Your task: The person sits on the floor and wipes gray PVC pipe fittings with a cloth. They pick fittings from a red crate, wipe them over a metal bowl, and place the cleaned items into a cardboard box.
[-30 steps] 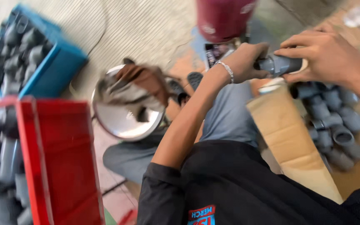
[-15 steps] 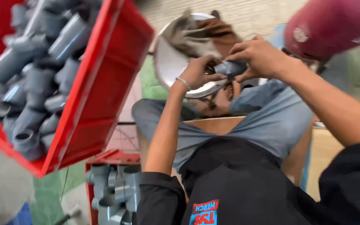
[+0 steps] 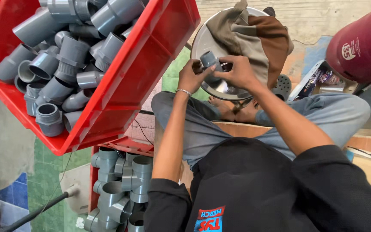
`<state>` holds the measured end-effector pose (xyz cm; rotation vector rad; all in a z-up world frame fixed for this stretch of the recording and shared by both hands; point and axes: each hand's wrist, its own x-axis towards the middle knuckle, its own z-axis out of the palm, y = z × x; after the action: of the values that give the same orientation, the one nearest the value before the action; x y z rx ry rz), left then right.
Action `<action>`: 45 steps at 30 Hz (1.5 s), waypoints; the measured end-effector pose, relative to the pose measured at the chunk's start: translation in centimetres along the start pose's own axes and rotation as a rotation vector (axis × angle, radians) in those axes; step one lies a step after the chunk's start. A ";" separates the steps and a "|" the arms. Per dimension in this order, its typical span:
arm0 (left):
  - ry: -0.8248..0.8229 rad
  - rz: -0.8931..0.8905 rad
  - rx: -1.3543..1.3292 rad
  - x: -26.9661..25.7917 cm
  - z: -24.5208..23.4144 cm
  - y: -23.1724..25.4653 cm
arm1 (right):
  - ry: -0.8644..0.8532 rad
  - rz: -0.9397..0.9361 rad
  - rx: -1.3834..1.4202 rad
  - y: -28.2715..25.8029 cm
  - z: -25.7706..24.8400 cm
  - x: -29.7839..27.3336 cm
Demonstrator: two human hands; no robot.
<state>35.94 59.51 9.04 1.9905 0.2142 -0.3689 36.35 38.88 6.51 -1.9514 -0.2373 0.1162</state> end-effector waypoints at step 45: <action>-0.238 0.616 0.777 5.5 5.2 -3.1 | 0.354 -0.476 -0.473 -0.7 -1.9 -2.9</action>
<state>39.27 56.14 2.39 2.5947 -0.7928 -0.3007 33.80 36.75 7.75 -2.2764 -0.5193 -0.6433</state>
